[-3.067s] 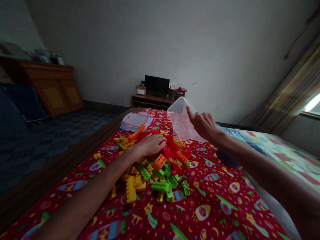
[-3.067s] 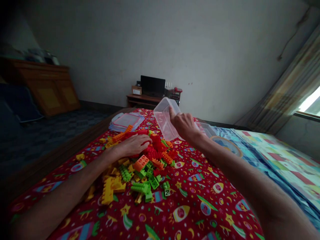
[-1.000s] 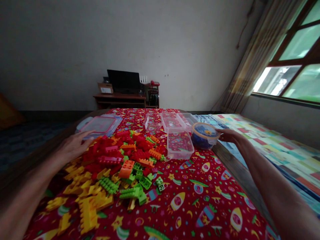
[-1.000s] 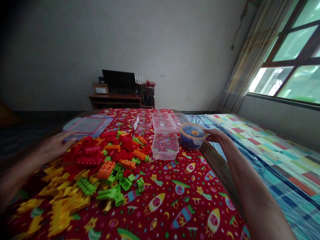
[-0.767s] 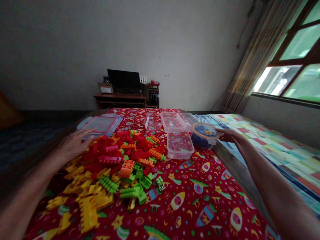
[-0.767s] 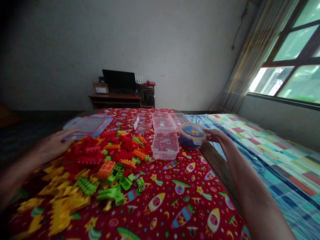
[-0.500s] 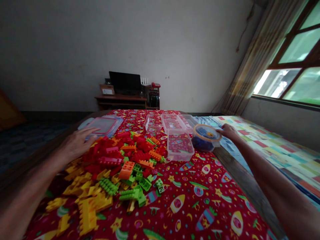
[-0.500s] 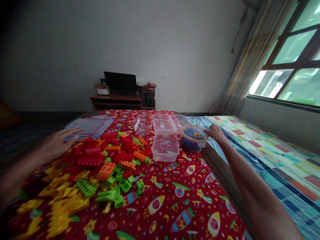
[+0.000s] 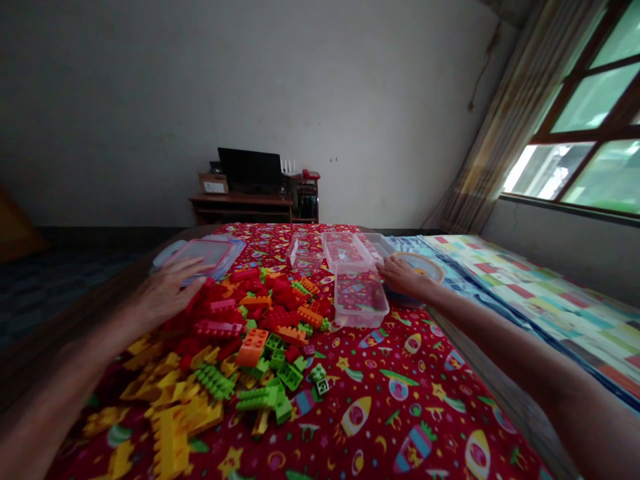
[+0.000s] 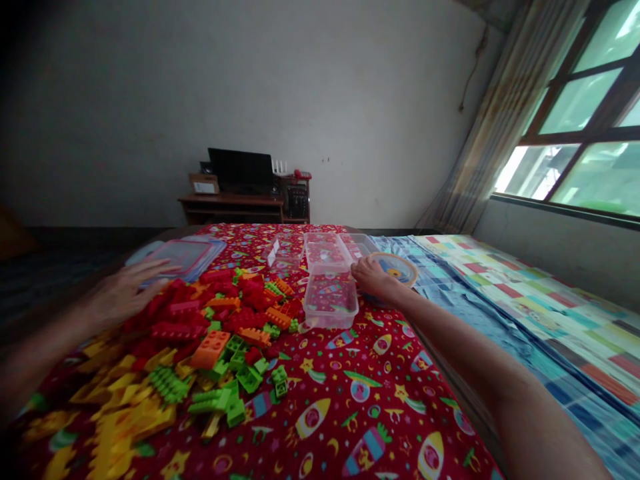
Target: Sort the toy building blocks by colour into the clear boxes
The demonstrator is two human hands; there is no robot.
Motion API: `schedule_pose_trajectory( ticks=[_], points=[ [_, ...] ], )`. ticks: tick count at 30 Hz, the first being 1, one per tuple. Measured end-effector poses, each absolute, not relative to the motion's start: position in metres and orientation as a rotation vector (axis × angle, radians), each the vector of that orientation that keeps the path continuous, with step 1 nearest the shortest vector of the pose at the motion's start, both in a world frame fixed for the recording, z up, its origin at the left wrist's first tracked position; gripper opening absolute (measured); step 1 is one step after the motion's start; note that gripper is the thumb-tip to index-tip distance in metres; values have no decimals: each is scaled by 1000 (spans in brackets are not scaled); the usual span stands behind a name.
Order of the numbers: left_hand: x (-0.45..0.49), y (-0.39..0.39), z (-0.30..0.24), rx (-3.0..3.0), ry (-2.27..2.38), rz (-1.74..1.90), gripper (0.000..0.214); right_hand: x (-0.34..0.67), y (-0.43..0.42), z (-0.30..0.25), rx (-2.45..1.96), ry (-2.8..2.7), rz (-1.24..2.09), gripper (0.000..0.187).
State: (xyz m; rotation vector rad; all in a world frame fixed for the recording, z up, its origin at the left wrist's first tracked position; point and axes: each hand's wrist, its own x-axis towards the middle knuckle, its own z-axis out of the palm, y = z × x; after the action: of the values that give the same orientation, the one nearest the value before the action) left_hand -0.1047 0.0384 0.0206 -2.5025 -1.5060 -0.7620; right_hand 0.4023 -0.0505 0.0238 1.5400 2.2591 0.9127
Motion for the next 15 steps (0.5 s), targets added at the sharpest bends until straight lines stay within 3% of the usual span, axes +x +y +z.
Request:
schedule_pose_trajectory(
  ticks=[4, 15],
  points=[
    [-101, 40, 18, -2525, -1519, -757, 60, 404, -51, 13, 1406, 2186, 1099, 37],
    [-97, 36, 22, -2573, -1507, -703, 65, 379, -44, 37, 1569, 2274, 779, 42]
  ],
)
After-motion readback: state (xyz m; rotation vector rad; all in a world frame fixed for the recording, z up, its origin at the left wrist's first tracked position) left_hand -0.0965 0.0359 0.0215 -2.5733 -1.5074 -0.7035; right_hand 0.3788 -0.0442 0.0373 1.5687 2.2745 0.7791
